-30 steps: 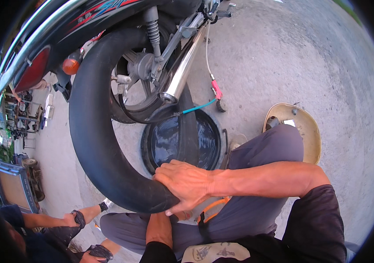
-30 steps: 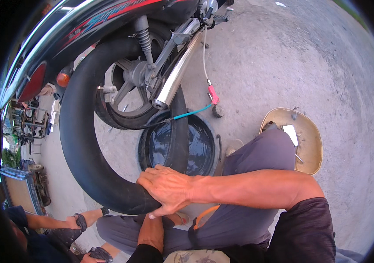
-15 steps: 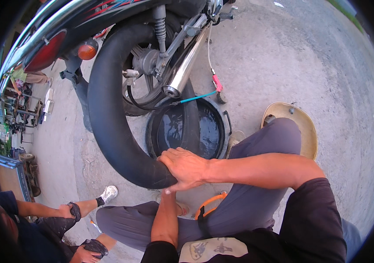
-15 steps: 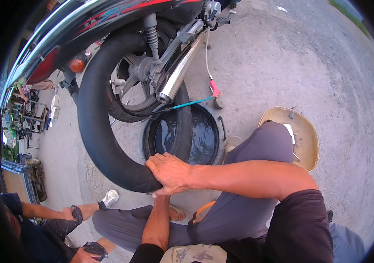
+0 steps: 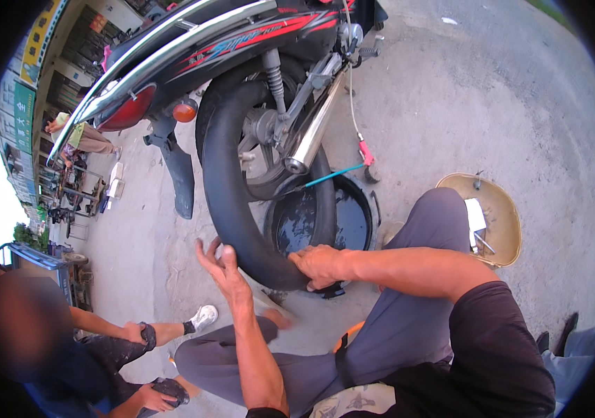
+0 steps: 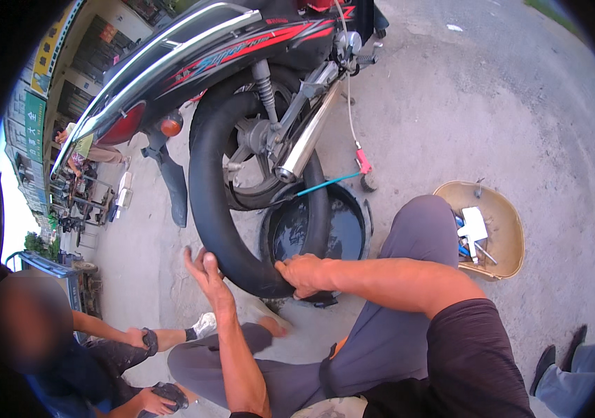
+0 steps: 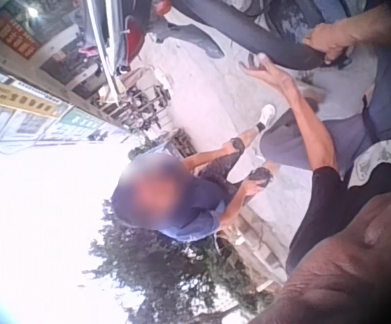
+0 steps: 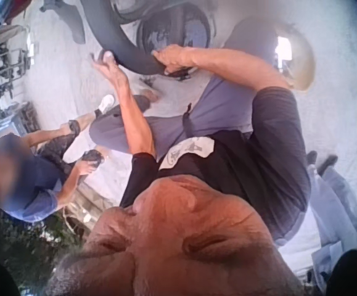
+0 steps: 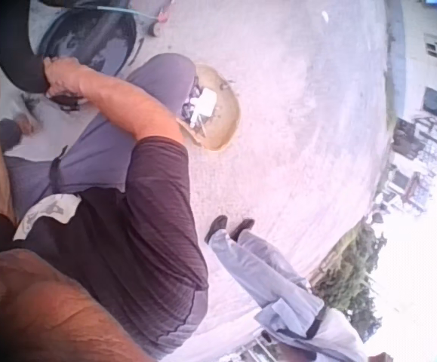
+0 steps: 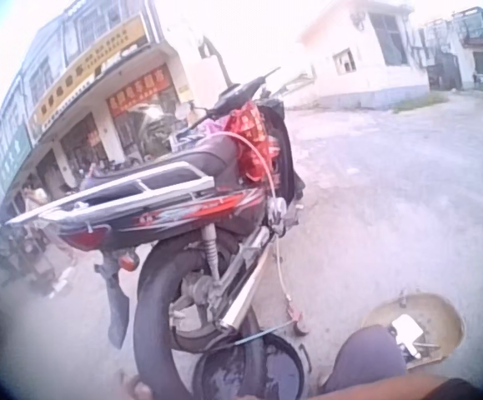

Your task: The person rubs a motorcycle tire tube with a rasp to roughen the surface near a puncture after checking it for leaks in a basin of water.

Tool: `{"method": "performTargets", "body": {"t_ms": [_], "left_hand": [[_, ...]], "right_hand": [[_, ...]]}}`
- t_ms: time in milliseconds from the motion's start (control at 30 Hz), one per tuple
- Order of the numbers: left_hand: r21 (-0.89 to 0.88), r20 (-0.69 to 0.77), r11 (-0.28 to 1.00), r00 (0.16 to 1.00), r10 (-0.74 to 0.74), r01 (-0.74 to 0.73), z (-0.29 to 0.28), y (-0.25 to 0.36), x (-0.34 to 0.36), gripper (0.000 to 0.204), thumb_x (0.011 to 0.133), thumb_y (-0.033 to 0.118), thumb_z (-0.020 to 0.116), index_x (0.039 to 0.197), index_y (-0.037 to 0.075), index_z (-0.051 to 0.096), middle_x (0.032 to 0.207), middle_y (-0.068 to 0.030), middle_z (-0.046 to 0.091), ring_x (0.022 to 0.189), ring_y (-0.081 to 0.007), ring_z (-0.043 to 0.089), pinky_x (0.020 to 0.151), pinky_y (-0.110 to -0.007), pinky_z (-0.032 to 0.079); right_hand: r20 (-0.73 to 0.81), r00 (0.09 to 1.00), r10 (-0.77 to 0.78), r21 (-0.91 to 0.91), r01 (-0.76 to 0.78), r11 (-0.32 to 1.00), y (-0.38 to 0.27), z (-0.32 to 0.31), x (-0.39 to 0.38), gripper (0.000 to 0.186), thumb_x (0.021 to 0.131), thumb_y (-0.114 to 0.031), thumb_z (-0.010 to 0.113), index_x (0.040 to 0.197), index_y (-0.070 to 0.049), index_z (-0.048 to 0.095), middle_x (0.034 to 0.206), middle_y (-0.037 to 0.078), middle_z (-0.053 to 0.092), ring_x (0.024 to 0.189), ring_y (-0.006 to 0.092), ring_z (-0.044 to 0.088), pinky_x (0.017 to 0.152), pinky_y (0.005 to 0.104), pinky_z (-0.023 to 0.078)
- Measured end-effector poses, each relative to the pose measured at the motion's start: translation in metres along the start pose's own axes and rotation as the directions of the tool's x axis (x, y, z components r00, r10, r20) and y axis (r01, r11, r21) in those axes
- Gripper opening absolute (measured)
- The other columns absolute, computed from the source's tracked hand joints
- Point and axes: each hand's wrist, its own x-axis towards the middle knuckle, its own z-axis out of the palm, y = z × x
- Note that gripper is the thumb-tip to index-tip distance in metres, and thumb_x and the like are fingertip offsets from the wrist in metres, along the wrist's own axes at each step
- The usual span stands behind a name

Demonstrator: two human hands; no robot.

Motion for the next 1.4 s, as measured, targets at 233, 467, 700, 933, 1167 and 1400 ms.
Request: {"method": "performTargets", "body": {"t_ms": [233,467,700,933,1167,1400], "left_hand": [[0.545,0.124,0.821,0.985,0.120,-0.169,0.031,0.009,-0.022,0.102,0.083,0.015,0.083,0.160,0.003,0.019,0.149,-0.0320,0.046,0.135,-0.0479,0.050,0.114,-0.048,0.039],[0.310,0.136,0.947,0.981,-0.135,0.087,-0.014,-0.068,0.003,0.095,0.085,0.010,0.081,0.159,0.002,0.021,0.148,-0.0307,0.047,0.136,-0.0416,0.051,0.114,-0.045,0.038],[0.331,0.188,0.896,0.910,-0.370,0.296,-0.036,-0.091,0.026,0.097,0.085,0.011,0.080,0.159,0.000,0.018,0.149,-0.0314,0.045,0.136,-0.0408,0.049,0.114,-0.043,0.038],[0.386,0.216,0.911,0.946,-0.241,0.144,-0.039,-0.150,0.022,0.095,0.082,0.016,0.083,0.154,-0.006,0.026,0.147,-0.0317,0.042,0.136,-0.0430,0.046,0.116,-0.043,0.035],[0.382,0.255,0.898,0.909,-0.328,0.217,-0.043,-0.179,0.041,0.092,0.080,0.014,0.087,0.149,-0.009,0.030,0.134,-0.0286,0.050,0.123,-0.0382,0.056,0.107,-0.041,0.044],[0.367,0.312,0.844,0.804,-0.507,0.390,-0.008,-0.171,0.054,0.089,0.080,0.004,0.084,0.148,-0.009,0.028,0.136,-0.0232,0.054,0.123,-0.0302,0.057,0.107,-0.036,0.047]], "right_hand": [[0.104,0.990,0.099,-0.165,-0.081,0.983,0.017,0.025,0.003,0.079,0.077,-0.026,0.084,0.143,-0.005,0.048,0.134,0.015,0.059,0.123,0.0370,0.061,0.098,0.0523,0.051],[0.187,0.952,0.242,-0.220,-0.200,0.955,0.047,0.053,0.035,0.069,0.079,-0.021,0.078,0.142,-0.011,0.053,0.137,0.014,0.056,0.124,0.0353,0.062,0.095,0.0506,0.052],[-0.187,0.685,0.704,0.232,-0.666,0.709,0.131,0.040,0.059,0.090,0.083,-0.030,0.080,0.155,-0.008,0.031,0.142,0.030,0.050,0.125,0.0467,0.059,0.104,0.0519,0.050],[-0.299,0.568,0.767,0.562,-0.545,0.622,0.201,0.059,0.087,0.130,0.082,-0.034,0.085,0.164,-0.009,-0.013,0.148,0.041,0.042,0.133,0.0518,0.051,0.114,0.0498,0.043],[-0.352,0.536,0.767,0.521,-0.569,0.637,0.202,0.054,0.088,0.128,0.078,-0.020,0.087,0.164,-0.006,-0.007,0.141,0.035,0.045,0.126,0.0508,0.056,0.107,0.0497,0.050],[-0.285,0.582,0.761,0.295,-0.702,0.648,0.206,0.031,0.071,0.123,0.082,-0.024,0.084,0.161,0.006,-0.005,0.142,0.037,0.045,0.118,0.0495,0.063,0.100,0.0480,0.055]]}}
